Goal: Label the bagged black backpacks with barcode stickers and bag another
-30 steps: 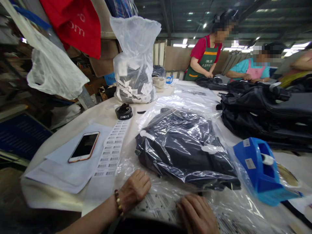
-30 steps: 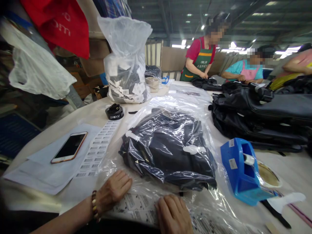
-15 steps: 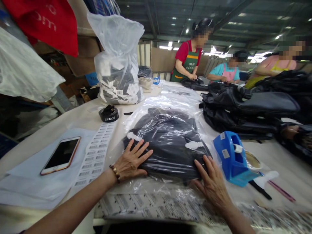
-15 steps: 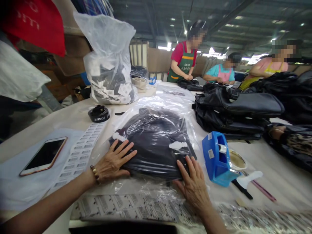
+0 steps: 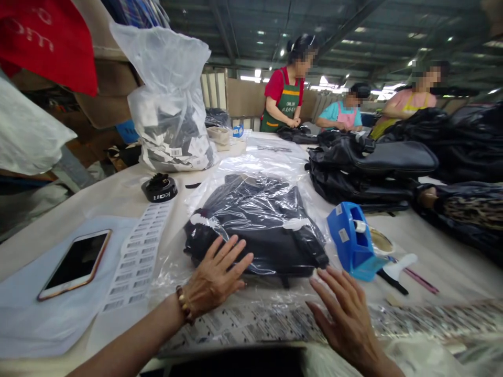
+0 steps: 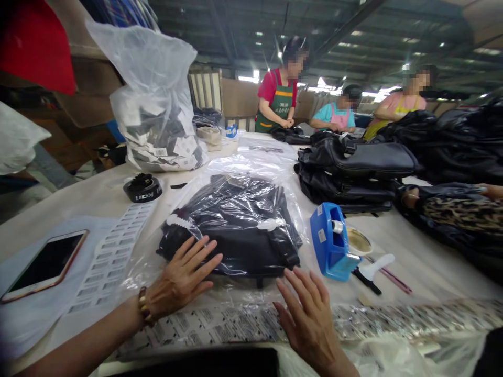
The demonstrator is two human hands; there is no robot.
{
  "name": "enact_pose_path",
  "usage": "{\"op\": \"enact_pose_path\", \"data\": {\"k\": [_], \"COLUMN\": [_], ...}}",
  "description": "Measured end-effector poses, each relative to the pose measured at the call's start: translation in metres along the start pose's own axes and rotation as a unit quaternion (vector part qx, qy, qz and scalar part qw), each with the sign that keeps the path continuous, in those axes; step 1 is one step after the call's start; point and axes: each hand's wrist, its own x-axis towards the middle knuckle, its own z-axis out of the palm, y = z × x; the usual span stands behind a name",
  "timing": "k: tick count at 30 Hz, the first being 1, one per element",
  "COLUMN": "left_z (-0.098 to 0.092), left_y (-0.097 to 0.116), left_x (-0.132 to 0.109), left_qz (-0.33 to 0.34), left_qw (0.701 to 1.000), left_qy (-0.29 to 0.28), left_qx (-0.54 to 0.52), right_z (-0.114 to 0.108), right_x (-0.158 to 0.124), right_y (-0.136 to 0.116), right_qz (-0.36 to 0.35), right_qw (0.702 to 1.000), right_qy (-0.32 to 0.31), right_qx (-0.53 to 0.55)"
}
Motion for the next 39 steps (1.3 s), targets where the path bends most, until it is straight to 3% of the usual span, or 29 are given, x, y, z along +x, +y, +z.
{"op": "enact_pose_path", "data": {"k": [3, 5, 10, 16, 23, 28, 32, 39], "left_z": [0.014, 0.028, 0.056, 0.054, 0.057, 0.055, 0.054, 0.065], "left_y": [0.025, 0.037, 0.046, 0.046, 0.051, 0.051, 0.052, 0.061], "left_x": [0.019, 0.029, 0.039, 0.039, 0.043, 0.041, 0.040, 0.038], "left_qz": [0.084, 0.121, 0.122, 0.096, 0.087, 0.080, 0.078, 0.043], "left_qw": [0.994, 0.988, 0.990, 0.989, 0.992, 0.991, 0.990, 0.989], "left_qy": [0.043, 0.057, 0.040, 0.031, 0.019, -0.004, -0.022, 0.055], "left_qx": [-0.051, -0.073, -0.057, -0.107, -0.091, -0.110, -0.116, -0.128], "right_z": [-0.005, -0.001, 0.016, 0.025, 0.025, 0.023, 0.025, 0.031], "right_x": [-0.010, -0.015, -0.020, -0.022, -0.023, -0.010, 0.006, 0.016], "right_y": [-0.012, -0.016, -0.018, -0.023, -0.027, -0.020, -0.012, -0.008], "right_qz": [-0.029, -0.009, 0.048, 0.076, 0.046, 0.006, 0.030, 0.093], "right_qw": [0.999, 0.998, 0.998, 0.997, 0.998, 0.998, 0.996, 0.994], "right_qy": [-0.034, -0.051, -0.035, -0.026, -0.008, -0.006, -0.019, 0.001], "right_qx": [0.025, 0.033, 0.010, 0.016, 0.033, 0.060, 0.081, 0.056]}}
